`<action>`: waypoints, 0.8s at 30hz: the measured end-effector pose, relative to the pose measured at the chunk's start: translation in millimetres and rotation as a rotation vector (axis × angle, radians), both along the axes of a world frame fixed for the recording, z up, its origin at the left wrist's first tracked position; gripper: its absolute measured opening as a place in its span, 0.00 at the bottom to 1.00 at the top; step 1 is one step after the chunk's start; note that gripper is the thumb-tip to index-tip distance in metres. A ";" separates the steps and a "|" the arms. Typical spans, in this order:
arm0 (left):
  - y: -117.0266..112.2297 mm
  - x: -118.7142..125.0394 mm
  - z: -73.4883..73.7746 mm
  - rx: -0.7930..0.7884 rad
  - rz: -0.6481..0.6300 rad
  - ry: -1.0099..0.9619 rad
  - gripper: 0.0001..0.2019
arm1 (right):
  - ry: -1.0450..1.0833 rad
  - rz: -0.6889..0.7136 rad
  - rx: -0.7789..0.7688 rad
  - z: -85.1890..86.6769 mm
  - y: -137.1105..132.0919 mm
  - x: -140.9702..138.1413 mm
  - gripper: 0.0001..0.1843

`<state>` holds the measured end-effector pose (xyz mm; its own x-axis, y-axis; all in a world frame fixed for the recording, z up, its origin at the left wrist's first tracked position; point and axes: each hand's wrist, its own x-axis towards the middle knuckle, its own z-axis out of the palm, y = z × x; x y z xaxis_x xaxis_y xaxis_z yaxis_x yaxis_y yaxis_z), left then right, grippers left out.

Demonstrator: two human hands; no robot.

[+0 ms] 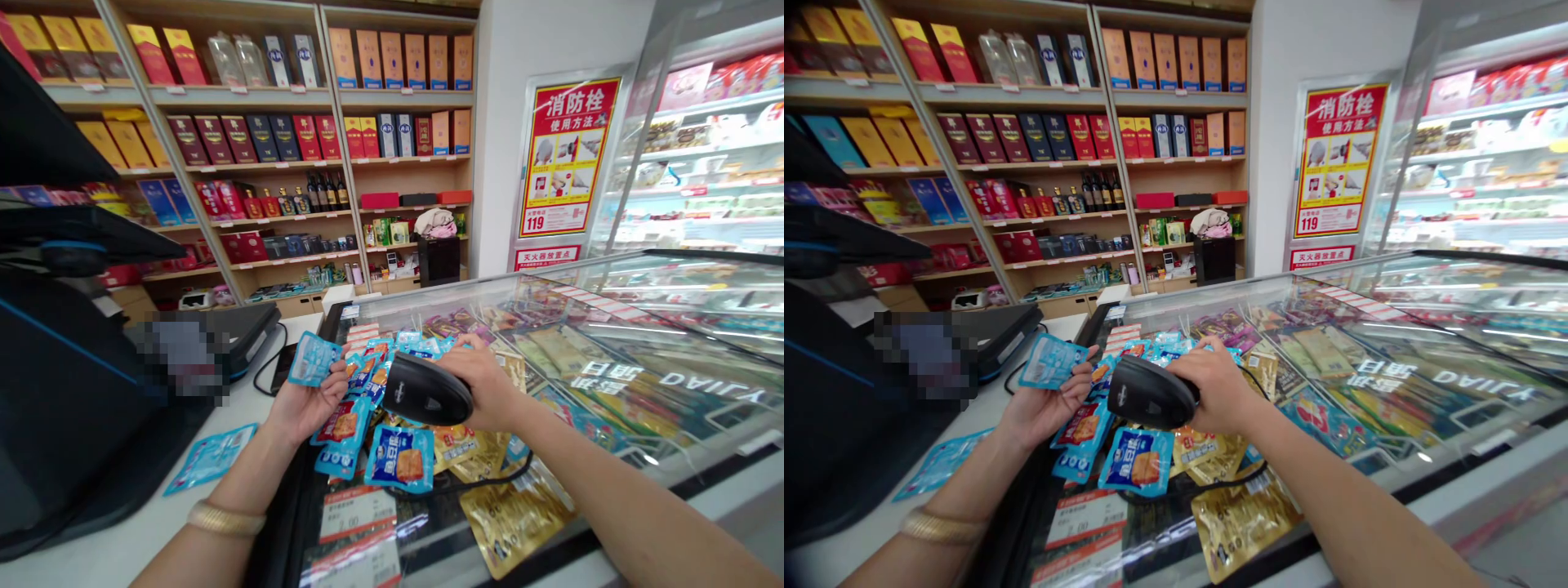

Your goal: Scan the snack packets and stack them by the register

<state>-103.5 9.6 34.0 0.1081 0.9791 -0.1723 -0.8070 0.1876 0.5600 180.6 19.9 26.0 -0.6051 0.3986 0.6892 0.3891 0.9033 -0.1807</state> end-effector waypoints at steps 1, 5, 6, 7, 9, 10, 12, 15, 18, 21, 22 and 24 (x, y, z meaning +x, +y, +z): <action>0.2 0.3 -0.5 0.001 -0.006 0.005 0.19 | -0.006 -0.004 0.002 0.1 -0.2 0.0 0.13; 0.3 2.3 -0.8 0.002 -0.009 0.017 0.20 | -0.049 -0.025 -0.014 -0.7 -0.2 -1.1 0.14; 0.2 2.8 -0.7 0.001 -0.006 0.021 0.20 | -0.058 -0.029 -0.017 -1.0 -0.1 -1.4 0.14; 0.1 3.2 -0.6 0.001 -0.002 0.028 0.20 | -0.061 -0.032 -0.018 -1.1 0.1 -1.8 0.13; 0.0 3.7 -0.5 0.004 0.009 0.044 0.19 | -0.051 -0.030 -0.014 -1.1 0.2 -2.3 0.13; -0.1 3.7 -0.5 0.004 0.012 0.049 0.19 | -0.042 -0.027 -0.012 -1.0 0.1 -2.6 0.13; -0.2 3.5 -0.3 0.004 0.009 0.051 0.19 | -0.030 -0.017 -0.011 -0.9 -0.1 -2.8 0.13; 0.4 3.5 -0.1 0.000 0.007 0.074 0.19 | -0.026 -0.017 -0.011 -1.5 0.7 -2.0 0.13; 3.2 4.6 -1.7 0.047 0.097 0.215 0.18 | -0.018 -0.051 0.013 -2.6 5.6 1.8 0.13; 8.4 4.5 -7.6 0.151 0.353 0.485 0.15 | 0.023 -0.153 0.045 -3.5 15.1 9.1 0.14; 10.4 3.6 -10.5 0.179 0.434 0.588 0.14 | 0.042 -0.197 0.050 -3.8 18.8 11.9 0.14; 14.4 0.6 -16.9 0.220 0.489 0.807 0.17 | 0.079 -0.282 0.049 -4.7 26.1 17.4 0.14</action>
